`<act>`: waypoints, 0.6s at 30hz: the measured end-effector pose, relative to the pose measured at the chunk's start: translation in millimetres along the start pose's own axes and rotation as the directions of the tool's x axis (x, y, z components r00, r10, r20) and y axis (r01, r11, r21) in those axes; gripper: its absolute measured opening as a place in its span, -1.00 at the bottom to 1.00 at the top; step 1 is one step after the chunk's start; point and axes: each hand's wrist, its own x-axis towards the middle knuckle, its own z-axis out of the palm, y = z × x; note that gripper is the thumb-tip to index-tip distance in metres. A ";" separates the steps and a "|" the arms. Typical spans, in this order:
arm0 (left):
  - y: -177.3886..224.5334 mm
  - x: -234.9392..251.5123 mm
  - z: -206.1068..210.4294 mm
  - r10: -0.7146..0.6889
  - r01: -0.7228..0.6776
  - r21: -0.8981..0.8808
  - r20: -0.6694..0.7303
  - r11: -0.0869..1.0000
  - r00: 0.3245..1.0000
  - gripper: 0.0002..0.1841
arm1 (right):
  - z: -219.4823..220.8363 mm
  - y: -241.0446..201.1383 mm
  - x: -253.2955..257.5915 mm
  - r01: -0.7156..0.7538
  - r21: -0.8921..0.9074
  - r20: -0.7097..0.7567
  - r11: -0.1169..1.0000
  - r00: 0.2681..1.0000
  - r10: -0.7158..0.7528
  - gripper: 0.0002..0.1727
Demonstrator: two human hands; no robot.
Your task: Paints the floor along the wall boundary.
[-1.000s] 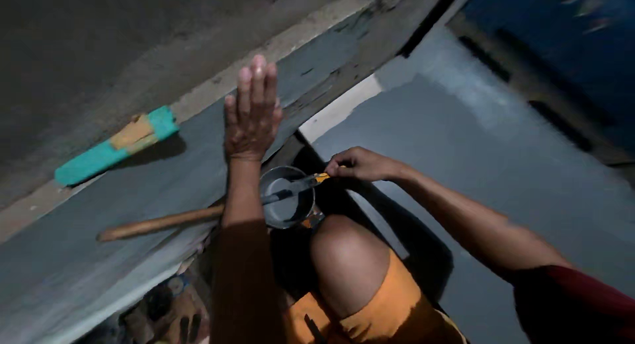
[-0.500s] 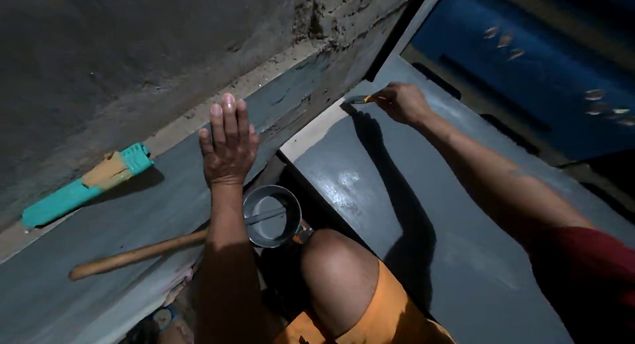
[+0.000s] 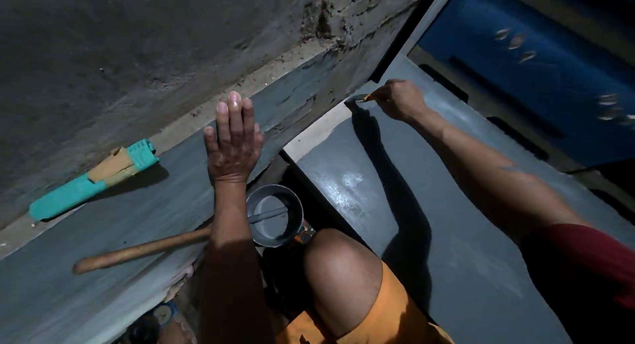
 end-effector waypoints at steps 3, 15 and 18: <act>-0.5 0.1 -0.6 0.006 -0.006 0.011 -0.003 1.000 1.000 -0.19 | 8.9 4.4 3.2 0.012 -0.015 0.038 1.000 0.999 -0.012 -0.78; -0.9 0.5 -1.8 0.011 -0.012 0.029 0.016 1.000 1.000 -0.21 | 3.2 3.1 5.6 -0.056 -0.004 0.067 0.998 0.996 0.056 -0.80; -0.2 -0.3 -1.0 0.010 -0.010 0.026 0.004 1.000 1.000 -0.20 | -0.8 5.0 6.5 -0.052 0.032 0.013 0.998 0.999 0.052 -0.77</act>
